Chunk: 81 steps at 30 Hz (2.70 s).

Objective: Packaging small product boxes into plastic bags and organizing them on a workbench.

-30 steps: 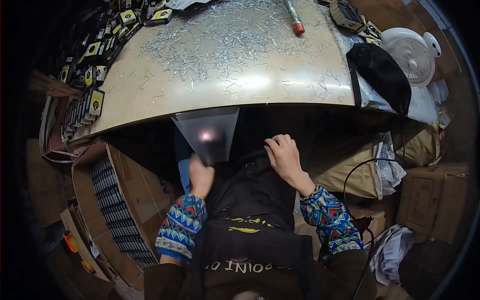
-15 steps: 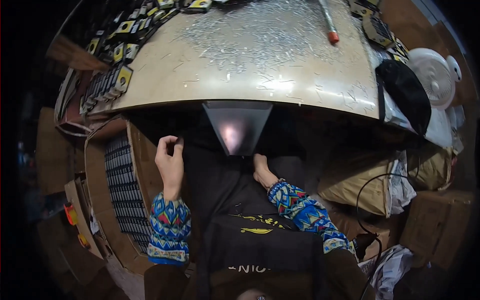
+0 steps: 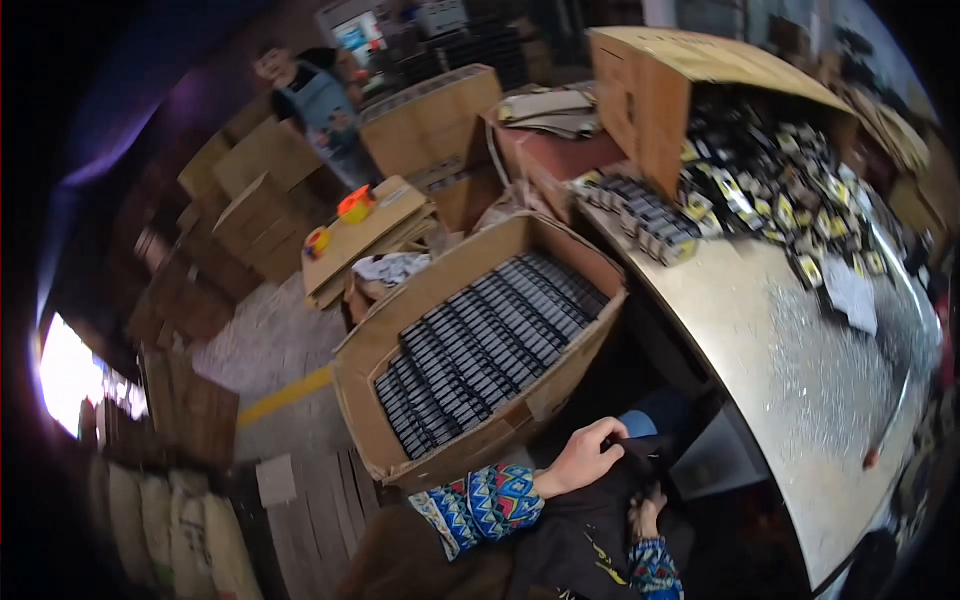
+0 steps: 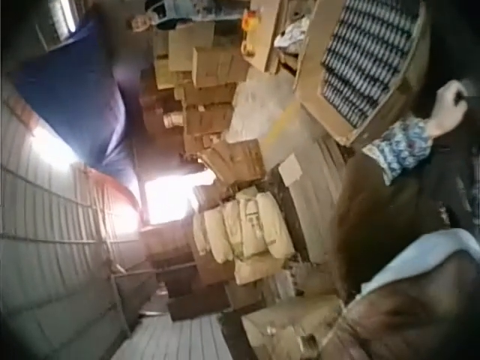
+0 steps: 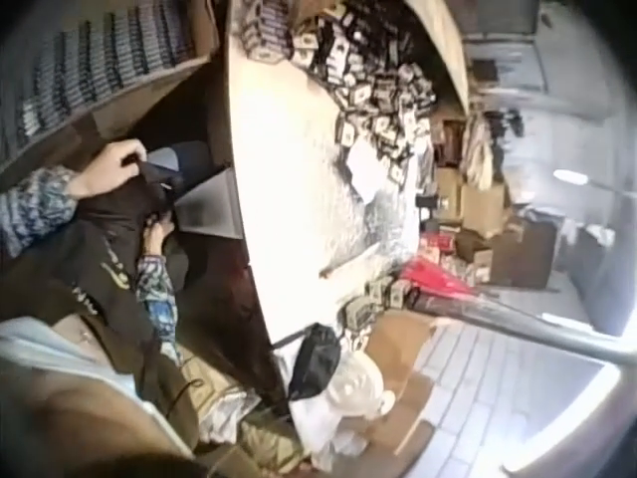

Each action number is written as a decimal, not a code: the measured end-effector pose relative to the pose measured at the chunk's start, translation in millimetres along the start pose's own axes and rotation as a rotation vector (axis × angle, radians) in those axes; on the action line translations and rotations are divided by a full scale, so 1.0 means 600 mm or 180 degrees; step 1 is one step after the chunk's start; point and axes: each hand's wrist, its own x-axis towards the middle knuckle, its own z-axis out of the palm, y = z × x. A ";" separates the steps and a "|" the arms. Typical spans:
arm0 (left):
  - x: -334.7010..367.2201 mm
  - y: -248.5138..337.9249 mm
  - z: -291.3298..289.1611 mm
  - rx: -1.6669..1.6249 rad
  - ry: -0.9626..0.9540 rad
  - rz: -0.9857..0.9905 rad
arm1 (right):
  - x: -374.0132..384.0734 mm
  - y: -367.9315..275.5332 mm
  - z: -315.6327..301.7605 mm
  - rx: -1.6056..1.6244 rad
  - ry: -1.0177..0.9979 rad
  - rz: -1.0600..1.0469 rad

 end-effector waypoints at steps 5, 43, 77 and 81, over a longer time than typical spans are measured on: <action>-0.025 -0.019 -0.018 -0.0272 0.0575 -0.0932 | -0.093 -0.028 -0.032 -0.1242 -0.0592 -0.2331; -1.223 0.621 -0.228 0.3624 0.5872 -0.9116 | -0.077 -0.495 0.065 -0.5735 0.0928 -0.6638; -0.834 0.196 -0.850 0.4788 0.4606 -0.1824 | -0.036 -0.473 0.063 -0.4983 0.0670 -0.5413; -0.802 0.030 -0.840 0.5262 0.4406 -0.2316 | -0.076 -0.458 0.069 -0.5013 0.0533 -0.5334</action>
